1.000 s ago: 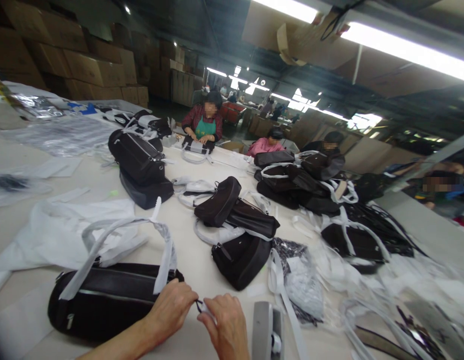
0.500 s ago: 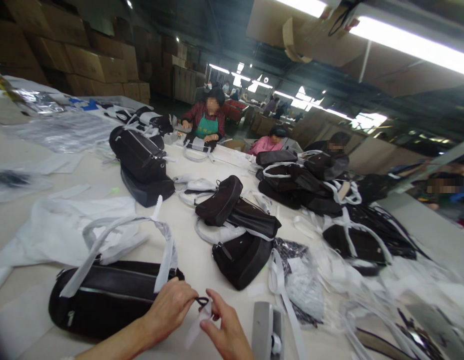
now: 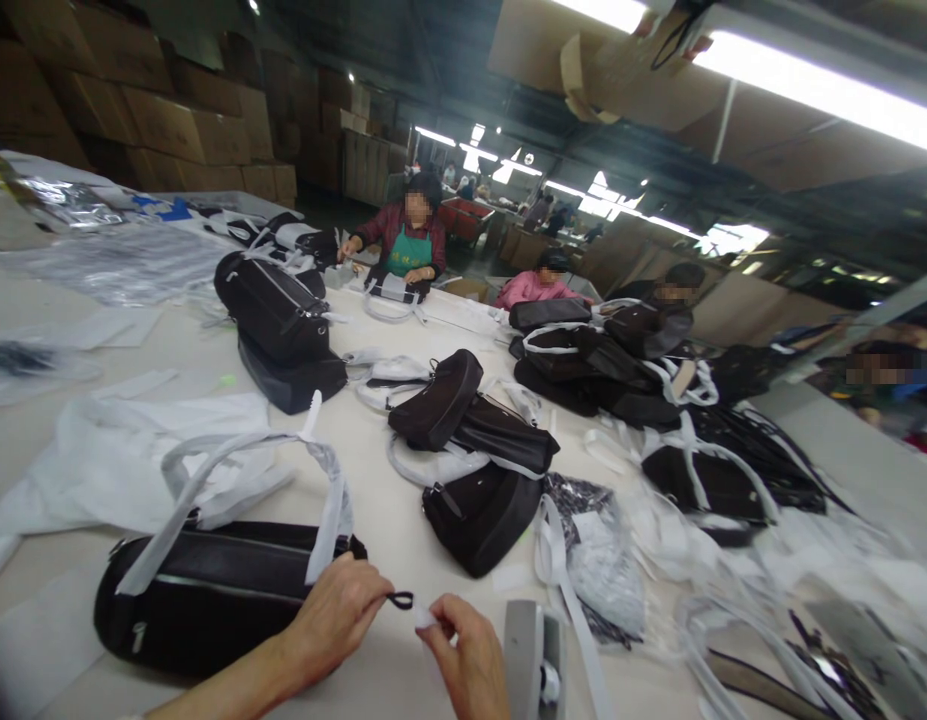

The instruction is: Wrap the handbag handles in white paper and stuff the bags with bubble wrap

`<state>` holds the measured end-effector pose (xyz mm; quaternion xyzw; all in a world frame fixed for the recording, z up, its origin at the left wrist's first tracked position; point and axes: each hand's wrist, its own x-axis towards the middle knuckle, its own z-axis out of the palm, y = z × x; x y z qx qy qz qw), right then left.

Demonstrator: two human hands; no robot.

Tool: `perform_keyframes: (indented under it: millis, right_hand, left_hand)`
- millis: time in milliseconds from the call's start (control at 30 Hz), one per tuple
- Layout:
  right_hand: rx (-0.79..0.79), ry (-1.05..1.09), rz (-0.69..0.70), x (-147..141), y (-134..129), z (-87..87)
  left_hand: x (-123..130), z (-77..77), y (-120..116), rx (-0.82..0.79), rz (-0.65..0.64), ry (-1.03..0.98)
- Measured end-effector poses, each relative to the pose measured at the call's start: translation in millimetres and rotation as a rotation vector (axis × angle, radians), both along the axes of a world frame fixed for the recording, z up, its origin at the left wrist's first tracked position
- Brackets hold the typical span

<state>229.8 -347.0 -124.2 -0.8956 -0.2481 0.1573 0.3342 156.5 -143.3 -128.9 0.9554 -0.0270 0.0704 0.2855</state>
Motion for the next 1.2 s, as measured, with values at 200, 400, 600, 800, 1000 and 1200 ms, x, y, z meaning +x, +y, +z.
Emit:
perform_keyframes:
  millis: [200, 400, 600, 800, 1000, 1200]
  right_hand:
    - [-0.090, -0.150, -0.012, 1, -7, -9.5]
    - [-0.157, -0.487, 0.134, 1, -9, -15.5]
    - [-0.160, -0.547, 0.245, 3, -12, -11.0]
    - [-0.160, -0.495, 0.204, 4, -12, -5.8]
    - [-0.181, -0.469, 0.193, 3, -10, -7.7]
    - [-0.034, -0.500, 0.187, 2, -16, -19.2]
  left_hand:
    - [-1, 2.5, 1, -0.010, -0.015, -0.006]
    - [-2, 1.6, 2, -0.009, -0.030, -0.035]
    - [-2, 0.2, 2, 0.021, -0.032, -0.005]
    - [-2, 0.1, 2, 0.019, -0.036, 0.002]
    - [-2, -1.2, 2, 0.023, -0.036, -0.011]
    - [-2, 2.7, 2, 0.030, -0.047, 0.022]
